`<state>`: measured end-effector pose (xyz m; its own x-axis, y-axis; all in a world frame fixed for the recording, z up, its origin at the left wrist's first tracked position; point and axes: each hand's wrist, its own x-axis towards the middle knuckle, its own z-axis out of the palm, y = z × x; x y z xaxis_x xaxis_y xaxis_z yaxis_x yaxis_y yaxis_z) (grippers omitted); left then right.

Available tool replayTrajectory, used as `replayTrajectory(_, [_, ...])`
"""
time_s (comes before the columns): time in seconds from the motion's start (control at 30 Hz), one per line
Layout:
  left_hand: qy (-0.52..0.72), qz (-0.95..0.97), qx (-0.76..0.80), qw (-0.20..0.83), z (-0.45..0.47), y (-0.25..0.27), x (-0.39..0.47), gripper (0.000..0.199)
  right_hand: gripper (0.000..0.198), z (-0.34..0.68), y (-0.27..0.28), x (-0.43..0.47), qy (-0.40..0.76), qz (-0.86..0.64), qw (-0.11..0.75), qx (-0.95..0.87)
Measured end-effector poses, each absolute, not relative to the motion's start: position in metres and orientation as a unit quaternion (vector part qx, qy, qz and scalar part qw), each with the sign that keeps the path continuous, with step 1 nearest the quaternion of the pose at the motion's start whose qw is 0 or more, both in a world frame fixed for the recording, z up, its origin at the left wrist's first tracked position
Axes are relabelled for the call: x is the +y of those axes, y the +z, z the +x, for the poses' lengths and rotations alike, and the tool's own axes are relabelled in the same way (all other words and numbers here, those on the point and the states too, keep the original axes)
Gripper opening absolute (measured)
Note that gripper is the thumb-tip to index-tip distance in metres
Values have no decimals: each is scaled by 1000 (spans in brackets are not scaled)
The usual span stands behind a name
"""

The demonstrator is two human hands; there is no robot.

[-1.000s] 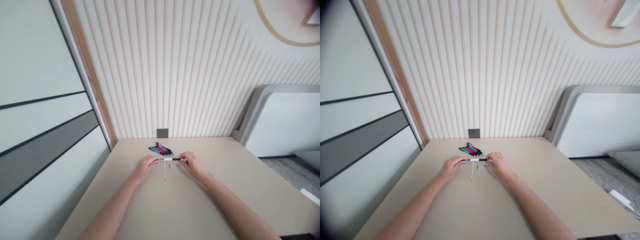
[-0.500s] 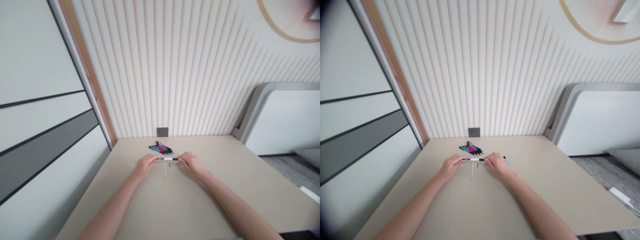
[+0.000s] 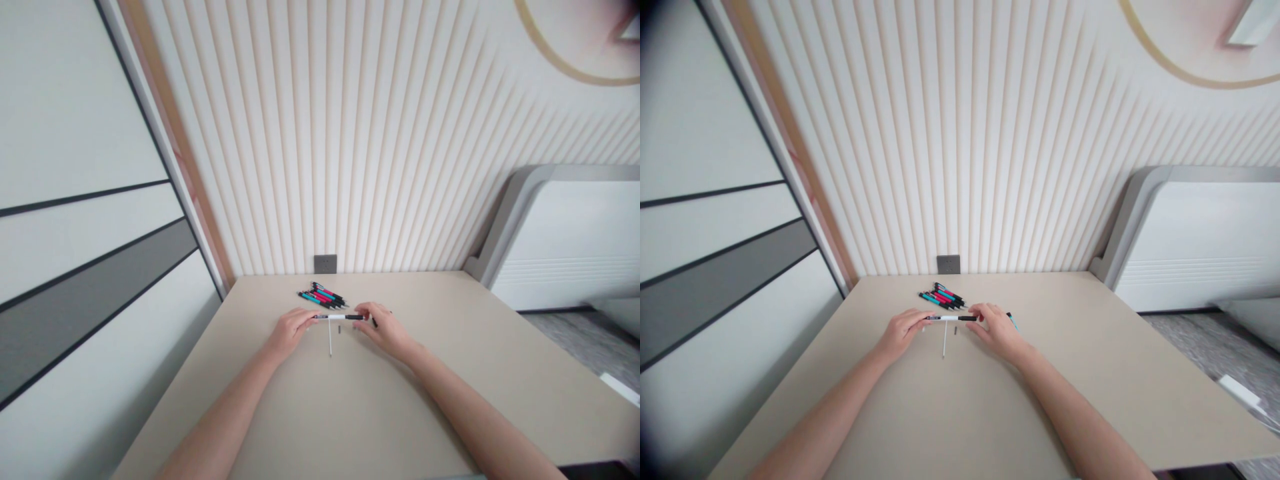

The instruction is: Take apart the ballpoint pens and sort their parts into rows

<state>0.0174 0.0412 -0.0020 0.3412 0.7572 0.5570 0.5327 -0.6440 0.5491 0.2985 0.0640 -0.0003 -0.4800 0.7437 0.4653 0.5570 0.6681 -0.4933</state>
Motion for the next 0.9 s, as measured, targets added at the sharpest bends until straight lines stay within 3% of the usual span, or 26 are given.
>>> replayTrajectory(0.47, [421,787,428,144,16,-1,42,28,15,304,5,66,147,-367,380,-836])
replayTrajectory(0.9, [417,801,405,145,16,-4,41,27,28,301,9,60,157,-317,321,-878])
